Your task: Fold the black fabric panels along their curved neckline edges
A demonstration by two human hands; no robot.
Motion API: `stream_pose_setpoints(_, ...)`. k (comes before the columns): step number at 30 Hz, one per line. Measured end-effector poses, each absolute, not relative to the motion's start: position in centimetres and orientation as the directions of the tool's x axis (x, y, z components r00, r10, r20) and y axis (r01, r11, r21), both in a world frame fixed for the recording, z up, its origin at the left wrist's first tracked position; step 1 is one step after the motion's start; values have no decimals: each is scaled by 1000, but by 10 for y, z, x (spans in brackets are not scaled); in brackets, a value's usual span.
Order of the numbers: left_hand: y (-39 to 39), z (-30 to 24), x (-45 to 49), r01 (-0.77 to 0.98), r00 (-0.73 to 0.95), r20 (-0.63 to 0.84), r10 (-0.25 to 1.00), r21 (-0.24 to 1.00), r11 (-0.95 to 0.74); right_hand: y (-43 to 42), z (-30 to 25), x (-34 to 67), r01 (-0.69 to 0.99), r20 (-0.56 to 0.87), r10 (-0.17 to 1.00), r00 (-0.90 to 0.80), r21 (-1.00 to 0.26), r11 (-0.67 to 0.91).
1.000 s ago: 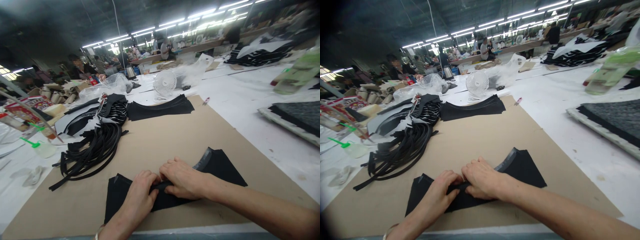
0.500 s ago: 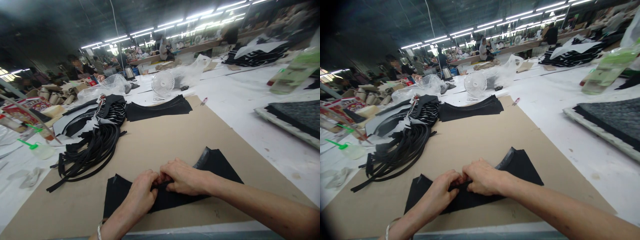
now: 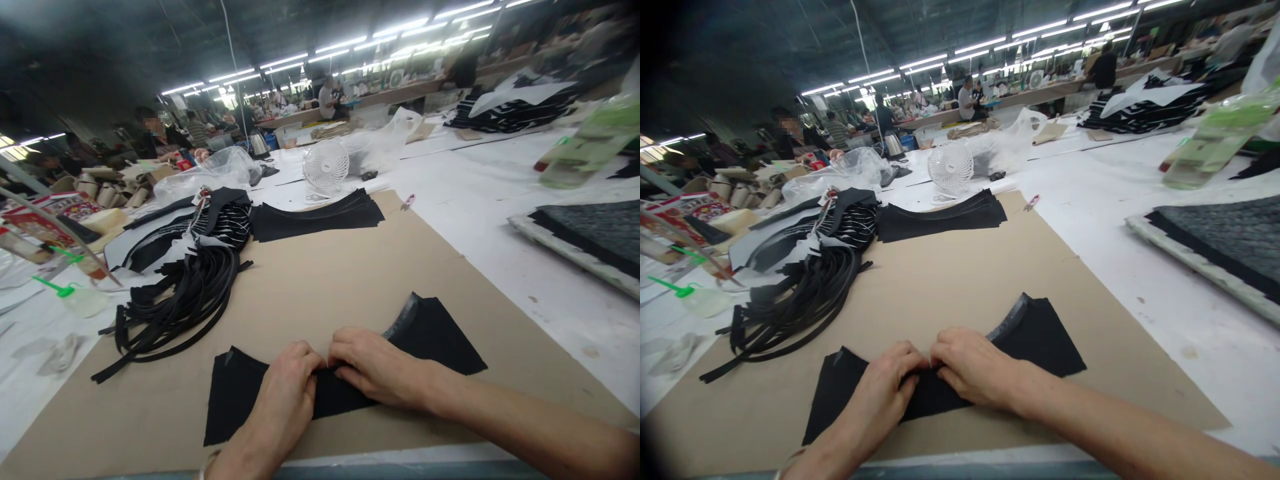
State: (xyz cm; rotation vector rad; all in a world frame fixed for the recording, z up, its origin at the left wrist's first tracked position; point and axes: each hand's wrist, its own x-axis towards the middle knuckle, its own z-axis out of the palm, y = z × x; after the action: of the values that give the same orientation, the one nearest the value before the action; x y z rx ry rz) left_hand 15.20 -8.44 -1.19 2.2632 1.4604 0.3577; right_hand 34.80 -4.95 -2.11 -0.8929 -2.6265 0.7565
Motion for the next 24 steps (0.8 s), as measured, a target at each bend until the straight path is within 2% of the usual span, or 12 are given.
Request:
stream_pose_setpoints(3, -100, -27, 148, 791, 488, 127, 864, 354, -499, -56, -26, 353, 455, 163, 568, -806, -443, 772)
stream_pose_setpoints(6, -118, -47, 140, 755, 578, 376, 724, 88, -649, -61, -31, 356, 433, 222, 498, -838, -285, 855)
stream_pose_setpoints(9, -129, -56, 131, 739, 615, 483, 623, -78, -669, -63, -33, 358, 405, 234, 447, -864, -207, 891)
stream_pose_setpoints(11, -130, -54, 128, 730, 629, 478, 613, -91, -678, -63, -32, 359, 387, 223, 421, -880, -178, 905)
stream_pose_setpoints(16, -128, -47, 133, 752, 603, 424, 676, -21, -658, -61, -28, 358, 386, 188, 413, -891, -164, 908)
stream_pose_setpoints(21, -138, -61, 133, 750, 619, 446, 647, -90, -655, -63, -30, 358, 380, 194, 409, -892, -169, 909)
stream_pose_setpoints(24, -143, -61, 120, 739, 592, 456, 664, 21, -674, -64, -31, 358, 379, 211, 411, -887, -177, 908)
